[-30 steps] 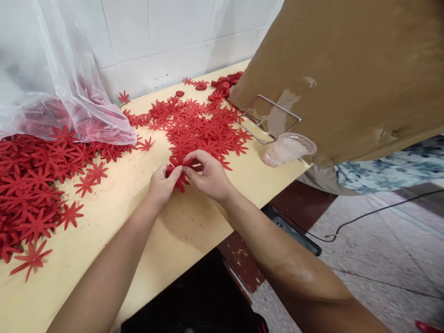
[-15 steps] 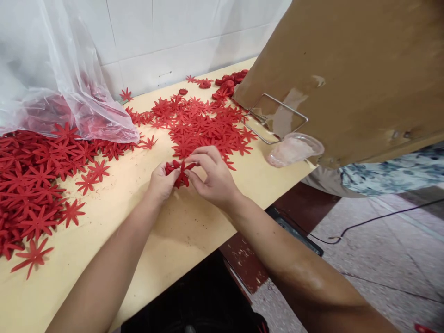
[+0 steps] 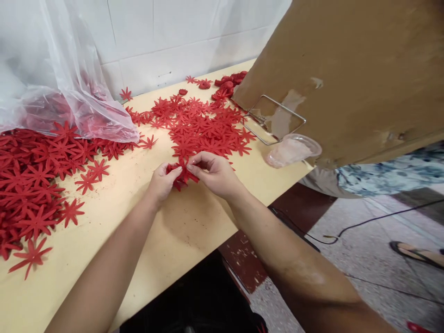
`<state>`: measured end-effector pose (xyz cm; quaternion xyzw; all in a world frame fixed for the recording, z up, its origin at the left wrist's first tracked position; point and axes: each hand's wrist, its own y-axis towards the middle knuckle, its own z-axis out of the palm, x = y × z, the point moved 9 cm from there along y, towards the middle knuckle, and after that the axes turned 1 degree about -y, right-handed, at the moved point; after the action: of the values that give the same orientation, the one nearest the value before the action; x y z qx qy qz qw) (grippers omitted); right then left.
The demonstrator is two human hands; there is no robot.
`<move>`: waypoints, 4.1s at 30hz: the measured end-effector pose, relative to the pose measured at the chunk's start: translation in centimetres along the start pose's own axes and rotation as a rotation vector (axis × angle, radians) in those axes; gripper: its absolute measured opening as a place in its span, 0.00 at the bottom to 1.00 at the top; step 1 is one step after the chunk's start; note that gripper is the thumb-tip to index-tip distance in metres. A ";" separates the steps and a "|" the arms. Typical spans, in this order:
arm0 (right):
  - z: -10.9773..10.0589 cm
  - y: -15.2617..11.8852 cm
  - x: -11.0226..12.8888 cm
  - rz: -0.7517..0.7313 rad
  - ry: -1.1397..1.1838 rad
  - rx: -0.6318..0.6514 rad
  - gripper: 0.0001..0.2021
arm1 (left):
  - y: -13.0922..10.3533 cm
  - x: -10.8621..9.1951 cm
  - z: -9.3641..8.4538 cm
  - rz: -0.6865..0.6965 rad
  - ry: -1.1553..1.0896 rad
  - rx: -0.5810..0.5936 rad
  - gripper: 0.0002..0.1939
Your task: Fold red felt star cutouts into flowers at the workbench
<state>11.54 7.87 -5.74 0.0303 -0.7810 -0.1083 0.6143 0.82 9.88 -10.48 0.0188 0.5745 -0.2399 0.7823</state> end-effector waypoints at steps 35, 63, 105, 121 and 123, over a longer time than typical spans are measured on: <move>-1.4 0.5 -0.9 0.070 0.049 -0.242 0.23 | -0.2 -0.8 1.8 0.035 0.031 0.063 0.05; -1.9 -0.6 -1.0 -0.060 0.142 -0.279 0.17 | -0.2 -0.7 -0.9 0.020 -0.045 -0.038 0.11; -5.9 0.3 -1.9 0.037 0.188 -0.456 0.12 | -0.5 -0.3 0.5 -0.007 0.187 -0.009 0.05; -2.3 -0.7 -3.9 0.295 0.468 -0.168 0.09 | -0.6 -0.4 0.0 -0.089 0.110 -0.031 0.06; -1.6 -0.9 -3.9 0.299 0.498 -0.134 0.09 | -0.7 -0.6 0.7 -0.047 0.163 0.024 0.07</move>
<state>13.97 7.50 -9.33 -0.1000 -0.5931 -0.0570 0.7969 1.03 9.23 -9.54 0.0341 0.6336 -0.2630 0.7268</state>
